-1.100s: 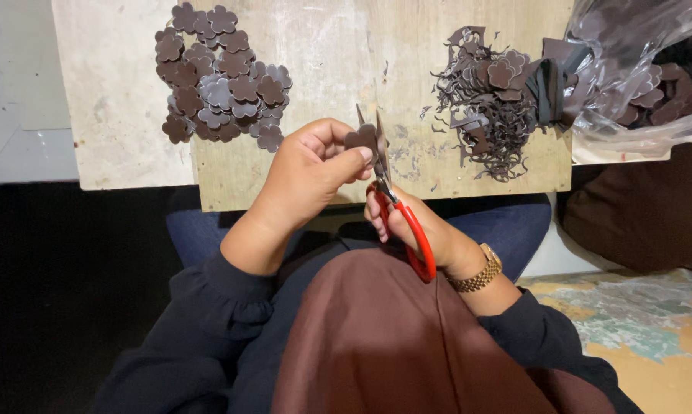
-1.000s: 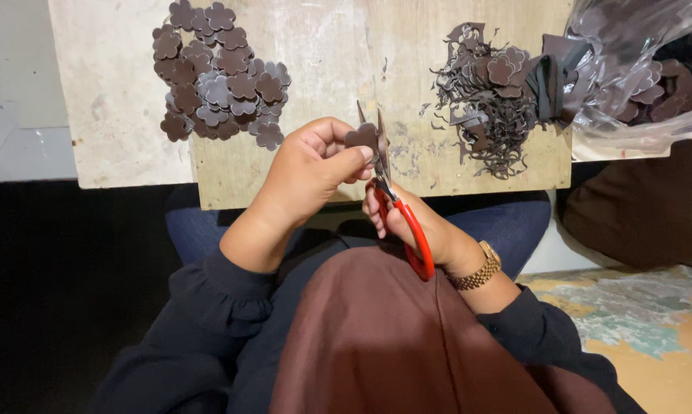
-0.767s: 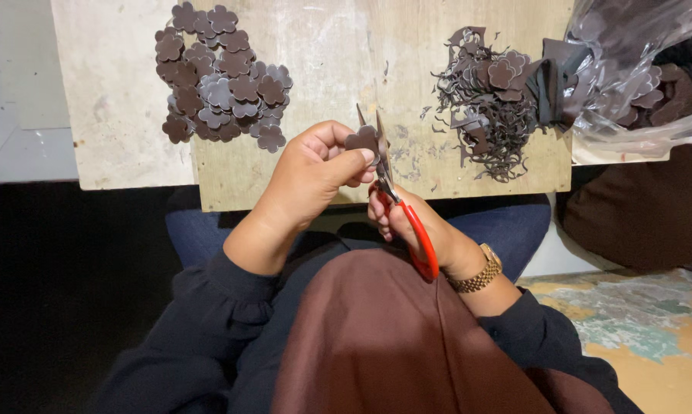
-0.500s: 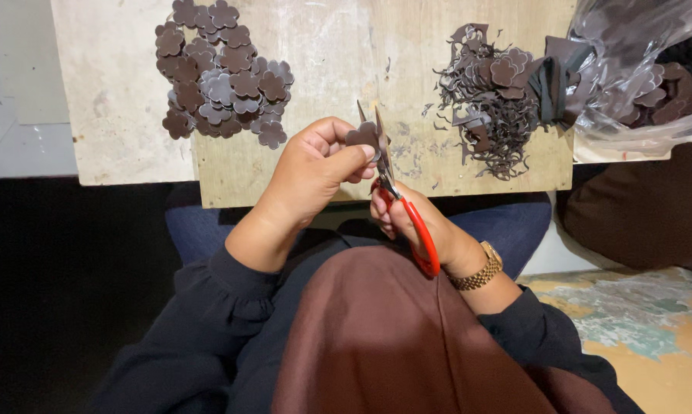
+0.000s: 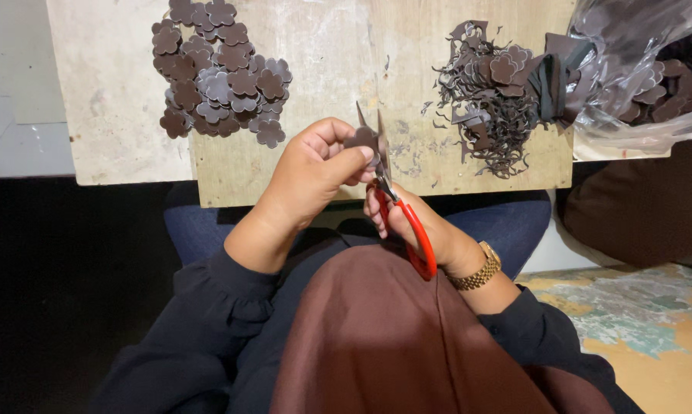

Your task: The person uses red-handled scissors to cut flower-shaped pieces from a dark brown sheet of material. They hold the material with the left hand and cut with the right, placing finished pieces into a pile on the table and discarding scraps.

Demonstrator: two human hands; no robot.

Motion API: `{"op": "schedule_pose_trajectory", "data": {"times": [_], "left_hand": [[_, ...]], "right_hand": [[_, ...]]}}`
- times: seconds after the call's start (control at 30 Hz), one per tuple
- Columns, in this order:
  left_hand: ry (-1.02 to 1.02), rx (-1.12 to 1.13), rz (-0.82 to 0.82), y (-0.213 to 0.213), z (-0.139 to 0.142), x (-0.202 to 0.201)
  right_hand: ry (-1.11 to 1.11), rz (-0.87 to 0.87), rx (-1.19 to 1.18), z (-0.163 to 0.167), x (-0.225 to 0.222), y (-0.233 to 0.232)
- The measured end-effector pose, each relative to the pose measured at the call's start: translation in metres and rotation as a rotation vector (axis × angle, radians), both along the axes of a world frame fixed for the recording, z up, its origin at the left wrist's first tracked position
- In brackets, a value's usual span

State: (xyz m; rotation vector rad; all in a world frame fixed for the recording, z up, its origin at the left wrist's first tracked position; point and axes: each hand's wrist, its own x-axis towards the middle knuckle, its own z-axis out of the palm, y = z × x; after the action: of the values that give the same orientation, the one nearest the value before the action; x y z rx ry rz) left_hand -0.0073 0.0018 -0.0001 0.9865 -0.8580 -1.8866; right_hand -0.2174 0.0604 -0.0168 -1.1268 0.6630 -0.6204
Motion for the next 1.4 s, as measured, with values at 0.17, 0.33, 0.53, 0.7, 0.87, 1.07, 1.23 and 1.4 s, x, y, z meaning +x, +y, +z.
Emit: {"op": "schedule_pose_trajectory", "data": {"times": [0.17, 0.33, 0.53, 0.7, 0.87, 1.07, 1.23, 1.4], "left_hand": [[0.010, 0.065, -0.051, 0.002, 0.006, 0.002], [0.083, 0.160, -0.035, 0.003, 0.008, 0.001], [0.073, 0.153, -0.051, 0.002, 0.013, 0.007], [0.016, 0.092, -0.079, 0.001, 0.013, 0.010], [-0.059, -0.092, -0.009, -0.002, 0.008, 0.009], [-0.011, -0.023, 0.034, -0.002, 0.004, 0.008], [-0.019, 0.000, 0.059, 0.001, 0.006, 0.007], [-0.001, -0.031, 0.026, 0.001, 0.005, 0.005]], "right_hand": [[-0.006, -0.019, 0.038, -0.001, -0.001, 0.000], [-0.047, 0.005, 0.048, 0.004, -0.003, 0.000], [-0.049, 0.044, 0.058, 0.009, -0.005, 0.000], [-0.029, 0.013, 0.071, 0.007, -0.002, -0.002], [-0.008, 0.007, 0.083, 0.011, -0.003, -0.002], [-0.066, 0.072, 0.037, 0.014, 0.002, -0.007], [-0.077, 0.009, 0.127, 0.014, 0.003, -0.001], [-0.041, -0.027, 0.123, 0.016, 0.005, 0.000]]}}
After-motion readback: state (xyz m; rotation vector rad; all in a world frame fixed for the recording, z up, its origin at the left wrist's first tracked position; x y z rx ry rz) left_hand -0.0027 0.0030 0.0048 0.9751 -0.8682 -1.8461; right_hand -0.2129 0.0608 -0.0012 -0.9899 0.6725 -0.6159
